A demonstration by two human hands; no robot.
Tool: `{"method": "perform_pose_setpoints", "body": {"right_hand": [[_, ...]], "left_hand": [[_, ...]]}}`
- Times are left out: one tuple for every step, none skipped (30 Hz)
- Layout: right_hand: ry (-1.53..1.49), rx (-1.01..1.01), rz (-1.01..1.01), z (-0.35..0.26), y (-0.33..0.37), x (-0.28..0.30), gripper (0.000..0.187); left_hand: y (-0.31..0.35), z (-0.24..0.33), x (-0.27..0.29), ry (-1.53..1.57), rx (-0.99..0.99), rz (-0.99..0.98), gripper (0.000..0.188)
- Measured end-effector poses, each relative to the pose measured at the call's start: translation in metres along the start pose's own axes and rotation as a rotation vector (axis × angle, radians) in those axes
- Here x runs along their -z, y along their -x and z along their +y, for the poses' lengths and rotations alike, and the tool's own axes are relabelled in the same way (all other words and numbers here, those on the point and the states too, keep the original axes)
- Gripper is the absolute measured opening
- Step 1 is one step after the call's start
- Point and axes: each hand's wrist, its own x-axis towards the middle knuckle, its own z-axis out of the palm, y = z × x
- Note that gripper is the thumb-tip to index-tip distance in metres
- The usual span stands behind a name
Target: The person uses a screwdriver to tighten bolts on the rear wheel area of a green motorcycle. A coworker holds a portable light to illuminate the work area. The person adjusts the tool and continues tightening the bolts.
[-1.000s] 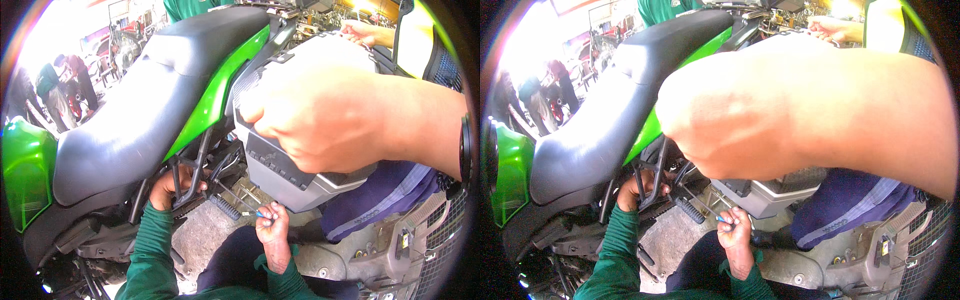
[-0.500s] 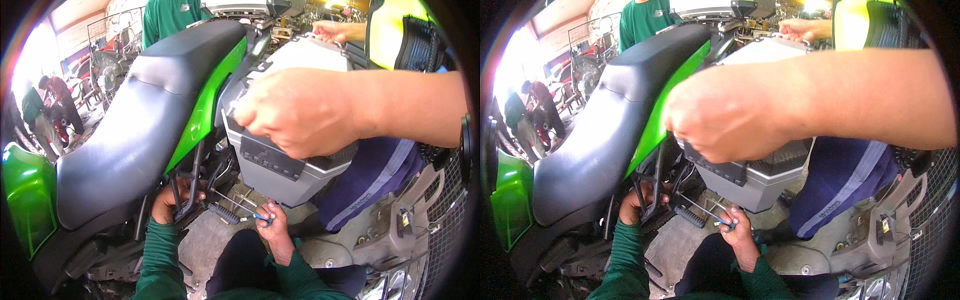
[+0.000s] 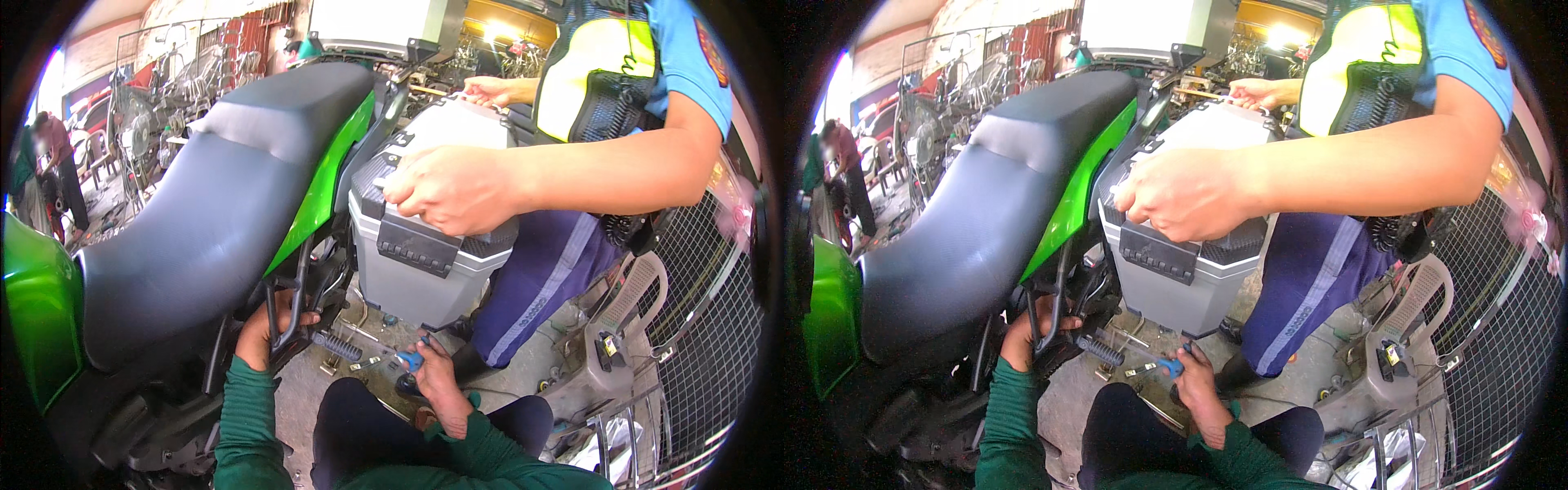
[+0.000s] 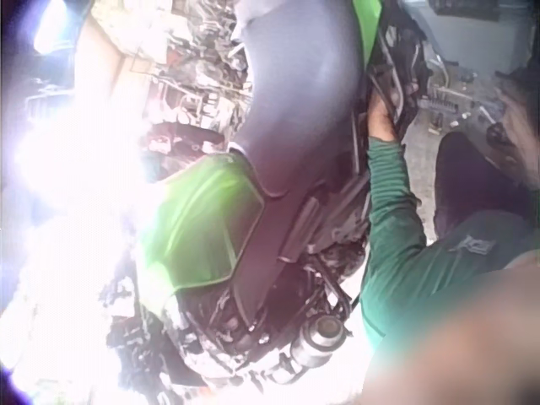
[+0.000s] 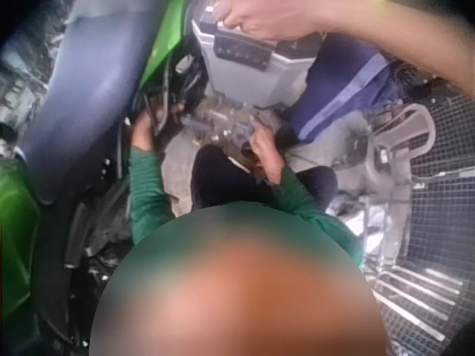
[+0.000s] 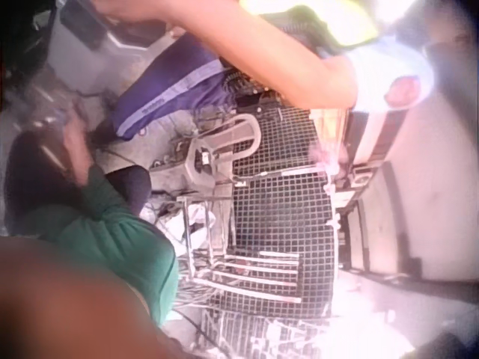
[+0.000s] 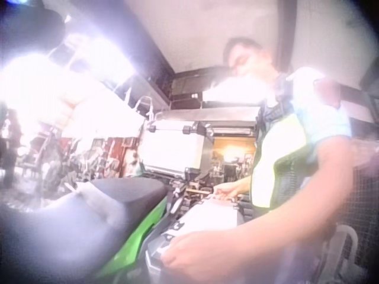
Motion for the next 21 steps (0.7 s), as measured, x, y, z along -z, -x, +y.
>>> {"method": "perform_pose_setpoints", "body": {"right_hand": [[0.051,0.0,-0.034,-0.008,0.005,0.006,0.029],[0.125,-0.109,-0.087,-0.017,0.012,0.013,0.033],[0.071,-0.167,-0.159,-0.024,0.018,0.018,0.033],[-0.007,-0.232,-0.253,-0.028,0.024,0.023,0.033],[-0.059,-0.316,-0.279,-0.031,0.027,0.025,0.033],[-0.081,-0.279,-0.29,-0.03,0.03,0.024,0.031],[-0.016,-0.262,-0.26,-0.028,0.03,0.022,0.031],[0.051,-0.261,-0.241,-0.025,0.029,0.018,0.031],[0.118,-0.263,-0.222,-0.02,0.027,0.012,0.031],[0.108,-0.277,-0.279,-0.015,0.025,0.004,0.032],[0.098,-0.292,-0.335,-0.009,0.023,-0.004,0.033],[0.105,-0.316,-0.408,-0.006,0.022,-0.011,0.035],[0.122,-0.337,-0.456,-0.003,0.02,-0.019,0.036],[0.182,-0.296,-0.445,0.001,0.02,-0.027,0.04],[0.17,-0.279,-0.461,0.003,0.018,-0.035,0.041],[0.163,-0.252,-0.466,0.005,0.017,-0.043,0.041],[0.151,-0.2,-0.513,0.006,0.014,-0.05,0.042],[0.074,-0.209,-0.52,0.006,0.011,-0.056,0.039],[0.1,-0.216,-0.443,0.006,0.007,-0.061,0.04],[0.116,-0.204,-0.404,0.007,0.002,-0.066,0.04],[0.13,-0.195,-0.363,0.007,-0.003,-0.07,0.041]], "left_hand": [[0.0,0.0,0.0,0.019,0.005,-0.009,0.064],[-0.001,0.0,0.0,0.028,-0.019,0.021,0.065],[-0.002,0.0,0.0,0.016,-0.006,0.023,0.065],[-0.002,0.0,0.001,-0.042,-0.011,0.027,0.067],[-0.003,0.0,0.0,-0.024,-0.018,0.022,0.067],[-0.003,-0.001,0.0,-0.02,-0.005,0.0,0.067],[-0.003,-0.001,0.0,-0.021,0.012,-0.014,0.066],[-0.001,-0.001,0.0,0.011,-0.005,-0.015,0.065],[0.0,-0.001,0.0,0.038,-0.021,-0.005,0.064],[0.002,-0.001,0.0,0.059,-0.031,0.01,0.062],[0.004,-0.001,0.0,0.111,-0.03,0.0,0.061],[0.006,-0.001,-0.001,0.162,-0.026,-0.002,0.06],[0.008,-0.002,-0.001,0.201,-0.03,0.0,0.059],[0.008,-0.003,-0.002,0.26,-0.076,0.03,0.056],[0.008,-0.006,-0.002,0.251,-0.054,0.007,0.06],[0.005,-0.008,-0.002,0.229,-0.029,-0.034,0.064],[0.003,-0.012,-0.002,0.223,-0.026,-0.05,0.068],[0.001,-0.017,-0.003,0.245,-0.005,-0.061,0.067],[-0.003,-0.021,-0.004,0.205,-0.02,-0.066,0.067],[-0.005,-0.027,-0.005,0.164,-0.032,-0.056,0.067],[-0.009,-0.032,-0.005,0.12,-0.023,-0.07,0.067]]}}
